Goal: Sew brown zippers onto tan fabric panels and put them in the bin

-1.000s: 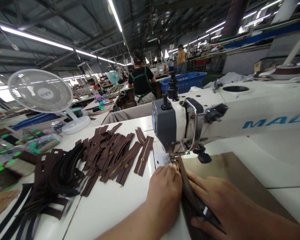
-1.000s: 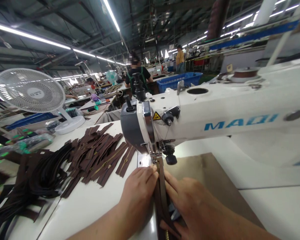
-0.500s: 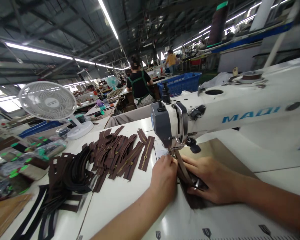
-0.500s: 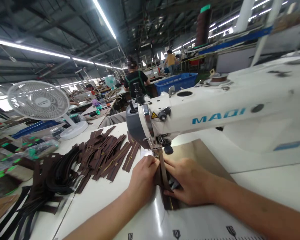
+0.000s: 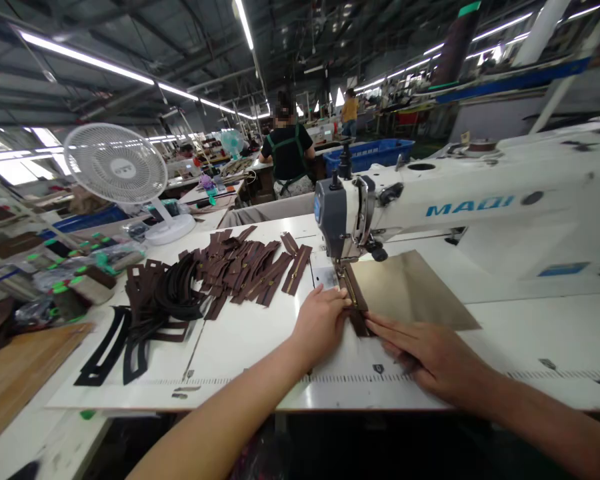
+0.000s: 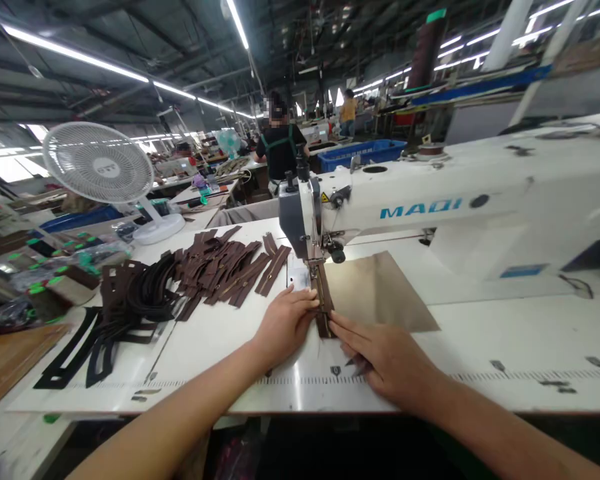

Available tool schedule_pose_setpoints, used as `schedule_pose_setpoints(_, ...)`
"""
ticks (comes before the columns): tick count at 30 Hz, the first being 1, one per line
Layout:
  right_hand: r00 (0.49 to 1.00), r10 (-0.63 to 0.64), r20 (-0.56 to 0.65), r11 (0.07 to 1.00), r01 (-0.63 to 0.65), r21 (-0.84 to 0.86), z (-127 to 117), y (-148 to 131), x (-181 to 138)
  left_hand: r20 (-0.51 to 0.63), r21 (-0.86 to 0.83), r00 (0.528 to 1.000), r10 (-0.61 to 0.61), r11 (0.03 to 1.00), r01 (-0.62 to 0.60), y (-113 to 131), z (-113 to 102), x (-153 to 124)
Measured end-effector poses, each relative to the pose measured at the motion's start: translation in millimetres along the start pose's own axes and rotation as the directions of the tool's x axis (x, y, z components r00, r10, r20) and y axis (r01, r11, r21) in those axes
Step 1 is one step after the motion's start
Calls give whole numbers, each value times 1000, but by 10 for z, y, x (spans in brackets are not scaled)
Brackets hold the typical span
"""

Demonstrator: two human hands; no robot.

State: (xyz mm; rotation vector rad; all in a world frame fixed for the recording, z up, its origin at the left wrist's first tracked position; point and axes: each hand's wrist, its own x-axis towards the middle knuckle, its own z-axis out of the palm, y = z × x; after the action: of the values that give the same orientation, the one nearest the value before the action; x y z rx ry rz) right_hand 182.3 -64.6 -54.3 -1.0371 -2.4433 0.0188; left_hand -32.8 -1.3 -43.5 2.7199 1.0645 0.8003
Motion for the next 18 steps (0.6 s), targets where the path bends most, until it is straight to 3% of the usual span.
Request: schedule_pose_setpoints(18, 997, -75, -2, 992, 74, -104, -40, -66, 56, -6, -15, 999, 45, 999, -45, 46, -48, -32)
